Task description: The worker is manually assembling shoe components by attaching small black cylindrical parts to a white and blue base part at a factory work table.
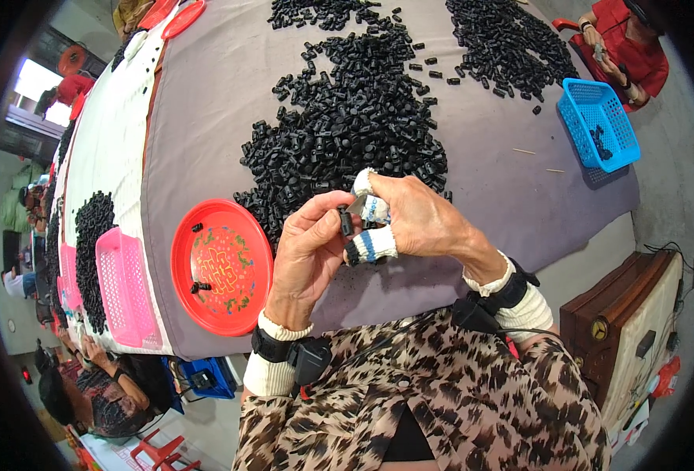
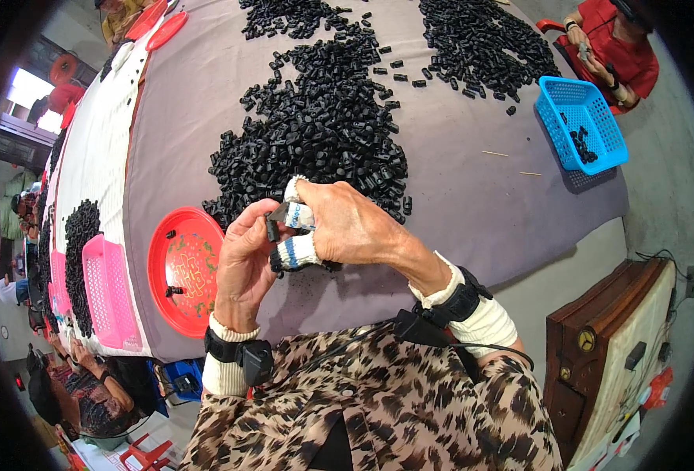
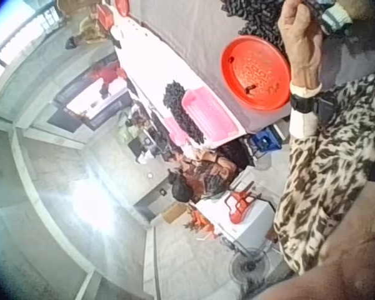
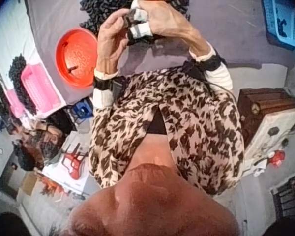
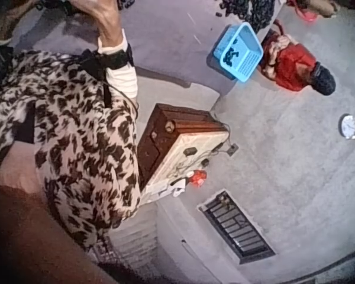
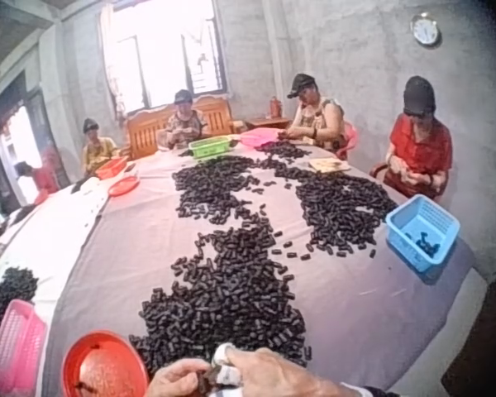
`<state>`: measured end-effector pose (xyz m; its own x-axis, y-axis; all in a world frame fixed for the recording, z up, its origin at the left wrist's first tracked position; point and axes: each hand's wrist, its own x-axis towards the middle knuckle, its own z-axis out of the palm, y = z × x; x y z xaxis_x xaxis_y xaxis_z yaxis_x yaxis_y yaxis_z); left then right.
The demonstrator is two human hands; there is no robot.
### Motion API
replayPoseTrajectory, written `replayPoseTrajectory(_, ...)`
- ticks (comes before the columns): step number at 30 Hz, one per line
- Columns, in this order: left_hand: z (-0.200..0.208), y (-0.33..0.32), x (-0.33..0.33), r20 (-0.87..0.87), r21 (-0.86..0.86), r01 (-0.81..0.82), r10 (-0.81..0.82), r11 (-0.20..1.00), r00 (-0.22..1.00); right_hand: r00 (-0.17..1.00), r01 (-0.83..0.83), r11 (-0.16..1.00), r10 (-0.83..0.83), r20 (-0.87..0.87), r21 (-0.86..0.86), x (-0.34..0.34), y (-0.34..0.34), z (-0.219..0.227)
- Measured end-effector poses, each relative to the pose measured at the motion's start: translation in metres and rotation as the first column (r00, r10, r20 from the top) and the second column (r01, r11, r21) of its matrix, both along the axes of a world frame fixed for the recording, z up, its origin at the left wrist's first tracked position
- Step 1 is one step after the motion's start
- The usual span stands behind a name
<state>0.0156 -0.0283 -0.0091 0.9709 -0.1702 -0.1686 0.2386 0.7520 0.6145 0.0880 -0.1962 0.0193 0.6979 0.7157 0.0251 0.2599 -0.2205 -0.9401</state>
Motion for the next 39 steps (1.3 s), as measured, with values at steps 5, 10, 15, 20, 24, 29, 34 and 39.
replayPoseTrajectory(5, -0.001, -0.002, 0.001, 0.018, 0.009, -0.012, 0.012, 1.0, 1.0, 1.0, -0.01, 1.0, 0.01, 0.01, -0.026, 0.001, 0.001, 0.002)
replayPoseTrajectory(10, -0.002, -0.002, 0.001, 0.007, 0.031, -0.018, 0.018, 0.999, 1.0, 0.999, -0.021, 0.996, 0.024, 0.032, -0.082, 0.002, 0.0, 0.004)
replayPoseTrajectory(15, -0.004, -0.004, 0.001, 0.013, 0.018, -0.016, 0.016, 1.0, 1.0, 0.999, -0.026, 0.998, 0.029, 0.038, -0.056, 0.001, -0.001, 0.002)
replayPoseTrajectory(20, -0.006, -0.004, 0.001, 0.005, 0.005, -0.012, 0.012, 1.0, 1.0, 0.999, -0.048, 0.99, 0.051, 0.017, -0.134, 0.0, -0.001, 0.005)
replayPoseTrajectory(24, -0.003, -0.004, -0.001, -0.011, 0.0, 0.001, -0.001, 1.0, 1.0, 0.998, -0.047, 0.994, 0.05, 0.027, -0.101, -0.002, -0.003, 0.003)
replayPoseTrajectory(29, -0.001, -0.006, 0.0, 0.026, 0.05, -0.019, 0.017, 0.999, 1.0, 0.999, -0.021, 0.998, 0.022, 0.023, -0.054, -0.002, -0.003, 0.007)
replayPoseTrajectory(34, -0.003, -0.005, 0.0, 0.044, 0.1, -0.026, 0.021, 0.995, 0.999, 1.0, -0.026, 0.994, 0.027, 0.006, -0.11, -0.002, -0.002, 0.007)
replayPoseTrajectory(39, 0.004, -0.006, -0.001, 0.041, 0.15, -0.041, 0.035, 0.988, 0.999, 0.998, -0.031, 0.994, 0.036, 0.045, -0.107, -0.002, -0.001, 0.005)
